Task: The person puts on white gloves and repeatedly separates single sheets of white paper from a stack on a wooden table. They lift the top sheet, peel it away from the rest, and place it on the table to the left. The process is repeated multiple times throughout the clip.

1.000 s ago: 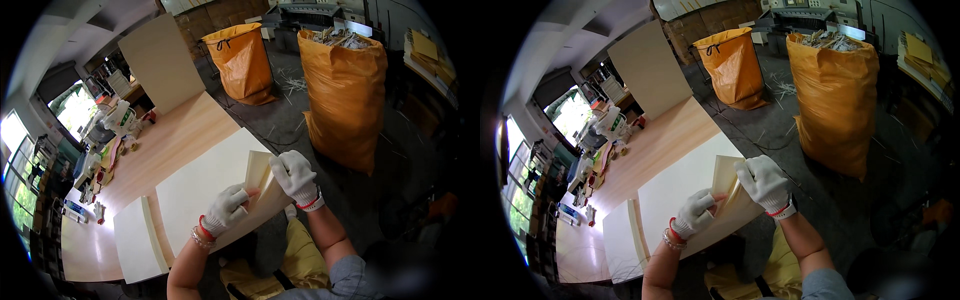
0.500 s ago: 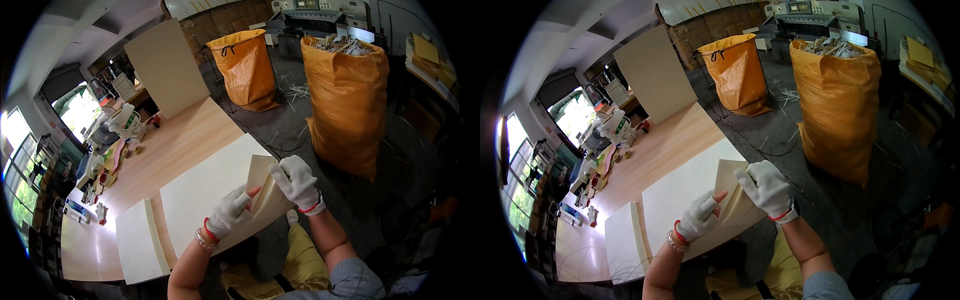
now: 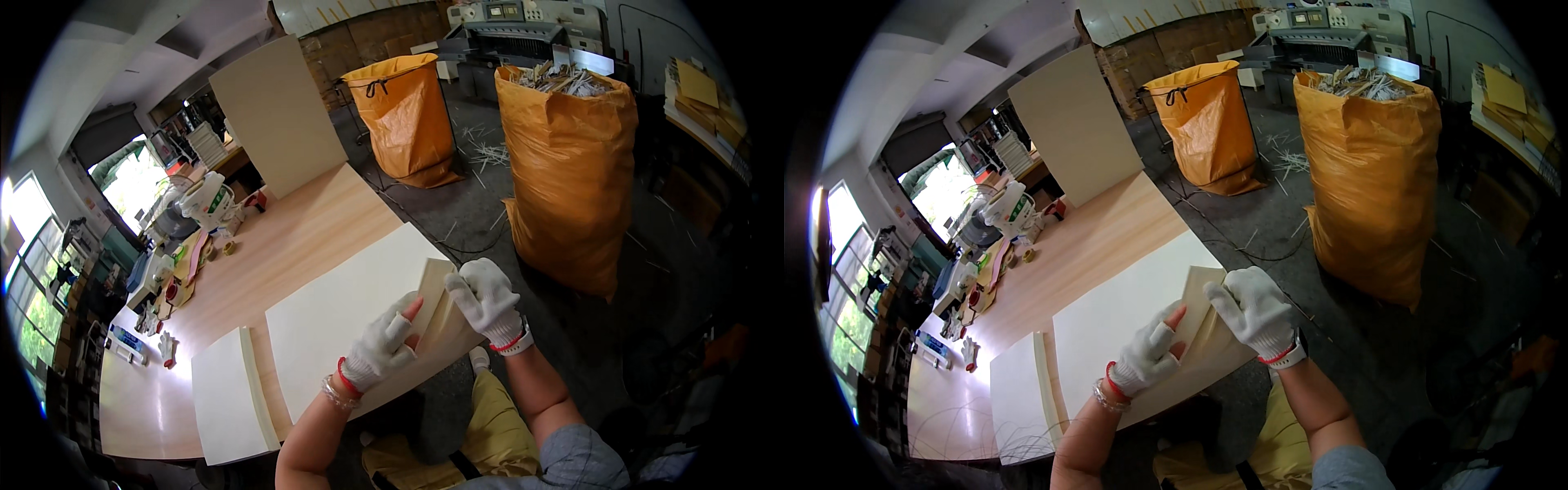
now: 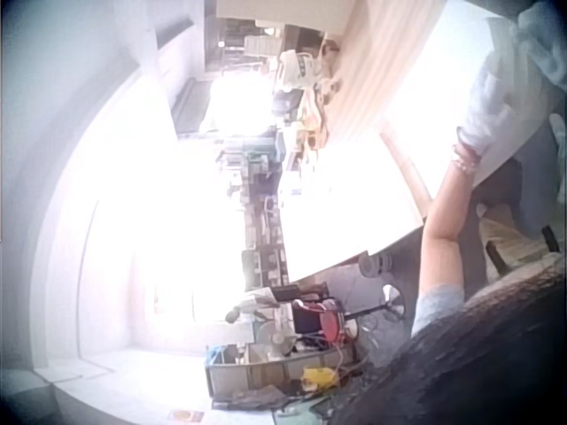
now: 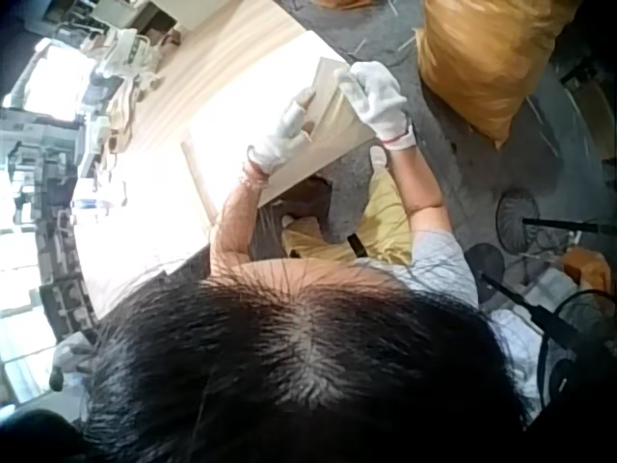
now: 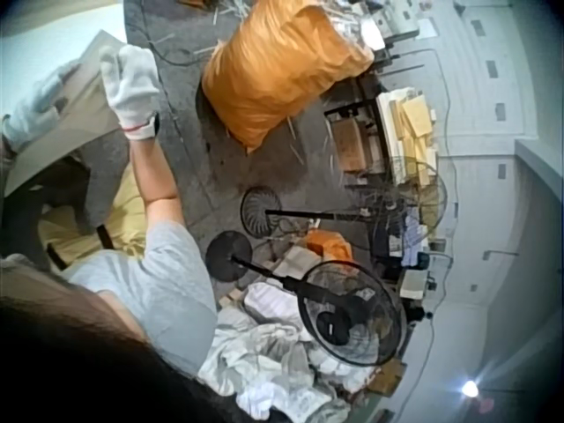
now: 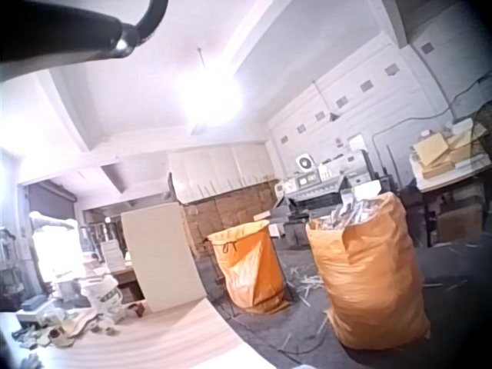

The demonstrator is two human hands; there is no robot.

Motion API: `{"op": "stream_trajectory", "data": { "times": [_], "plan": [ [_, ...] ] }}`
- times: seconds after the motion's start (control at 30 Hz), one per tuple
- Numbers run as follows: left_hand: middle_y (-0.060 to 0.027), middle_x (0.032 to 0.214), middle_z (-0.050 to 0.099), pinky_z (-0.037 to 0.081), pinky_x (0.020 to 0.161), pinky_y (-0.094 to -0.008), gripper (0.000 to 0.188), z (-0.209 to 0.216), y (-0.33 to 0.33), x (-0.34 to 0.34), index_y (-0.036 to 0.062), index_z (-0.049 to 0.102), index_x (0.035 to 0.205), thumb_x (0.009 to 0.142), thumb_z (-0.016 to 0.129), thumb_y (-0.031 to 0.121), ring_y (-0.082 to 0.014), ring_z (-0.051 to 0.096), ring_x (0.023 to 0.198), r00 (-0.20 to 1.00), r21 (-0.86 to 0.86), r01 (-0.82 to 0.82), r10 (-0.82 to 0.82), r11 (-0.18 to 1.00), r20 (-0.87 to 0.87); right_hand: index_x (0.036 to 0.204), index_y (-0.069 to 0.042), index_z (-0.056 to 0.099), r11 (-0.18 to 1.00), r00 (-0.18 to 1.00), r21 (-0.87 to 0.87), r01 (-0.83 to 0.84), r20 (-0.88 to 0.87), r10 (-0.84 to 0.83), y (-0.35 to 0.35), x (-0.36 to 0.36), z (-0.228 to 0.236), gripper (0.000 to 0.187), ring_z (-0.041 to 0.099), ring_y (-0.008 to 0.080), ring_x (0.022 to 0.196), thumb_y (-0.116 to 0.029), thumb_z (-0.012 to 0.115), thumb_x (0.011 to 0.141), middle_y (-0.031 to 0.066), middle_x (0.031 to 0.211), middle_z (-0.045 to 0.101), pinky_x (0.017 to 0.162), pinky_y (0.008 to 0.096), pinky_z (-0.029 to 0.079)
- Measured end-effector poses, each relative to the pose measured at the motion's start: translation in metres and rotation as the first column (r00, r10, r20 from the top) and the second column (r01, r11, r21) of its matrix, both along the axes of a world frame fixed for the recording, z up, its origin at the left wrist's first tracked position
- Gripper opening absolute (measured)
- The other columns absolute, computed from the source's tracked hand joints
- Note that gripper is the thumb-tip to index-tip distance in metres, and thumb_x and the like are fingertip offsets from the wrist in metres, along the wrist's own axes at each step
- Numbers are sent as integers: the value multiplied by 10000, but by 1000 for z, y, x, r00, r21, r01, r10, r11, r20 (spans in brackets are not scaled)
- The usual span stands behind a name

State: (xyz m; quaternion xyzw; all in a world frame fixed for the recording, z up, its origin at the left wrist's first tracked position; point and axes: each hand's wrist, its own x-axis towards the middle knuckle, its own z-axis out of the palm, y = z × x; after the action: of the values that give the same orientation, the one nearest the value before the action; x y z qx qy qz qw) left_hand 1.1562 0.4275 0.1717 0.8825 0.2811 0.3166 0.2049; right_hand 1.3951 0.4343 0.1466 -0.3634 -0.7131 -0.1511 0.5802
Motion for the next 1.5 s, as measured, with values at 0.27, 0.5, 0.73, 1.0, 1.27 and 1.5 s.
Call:
{"op": "stream_trajectory", "data": {
  "times": [0.27,0.5,0.73,1.0,1.27,1.5],
  "plan": [
    [-112,1007,604,519,808,-382,267,17,-1,8,52,638,1062,834,775,68,-285,622,916,996,-76,81,-84,994,-33,1061,-10,643,959,957,201,200,168,-235,-3,-1,11,250,577,259,703,-27,663,813,90,811,541,626,371,502],
    [-115,1052,604,531,787,-387,288,13,0,4,54,614,1044,813,785,70,-294,633,923,996,-130,89,-88,988,19,1096,-8,639,963,960,189,190,169,-223,-5,0,10,316,579,253,709,-26,671,782,89,817,531,626,370,507],
    [-108,1042,598,515,821,-365,510,5,1,0,50,625,1273,779,664,-71,-273,617,942,995,-26,49,-51,998,-82,1058,8,648,998,998,57,23,56,-26,-4,1,4,199,569,275,699,-16,658,861,94,786,525,607,379,482],
    [-145,1137,619,537,808,-402,360,9,-1,9,52,607,1064,776,822,70,-331,640,967,998,-94,64,-61,993,31,1112,5,619,965,953,165,205,189,-234,-8,2,8,300,569,263,704,-6,660,815,93,812,526,593,373,485],
    [-158,1137,624,538,813,-397,402,12,-2,7,38,630,1159,777,753,42,-343,650,940,999,53,36,-34,998,-28,1116,-9,638,995,990,84,59,125,-69,-3,6,-5,315,570,260,710,-23,694,806,89,848,533,606,366,502],
    [-181,1284,590,511,913,-396,442,9,1,4,63,629,1211,794,774,59,-346,627,1076,995,-25,80,-81,996,-61,1123,-18,641,951,954,217,220,156,-256,-5,0,3,313,582,254,716,-24,693,815,90,857,545,605,357,501]
  ]
}}
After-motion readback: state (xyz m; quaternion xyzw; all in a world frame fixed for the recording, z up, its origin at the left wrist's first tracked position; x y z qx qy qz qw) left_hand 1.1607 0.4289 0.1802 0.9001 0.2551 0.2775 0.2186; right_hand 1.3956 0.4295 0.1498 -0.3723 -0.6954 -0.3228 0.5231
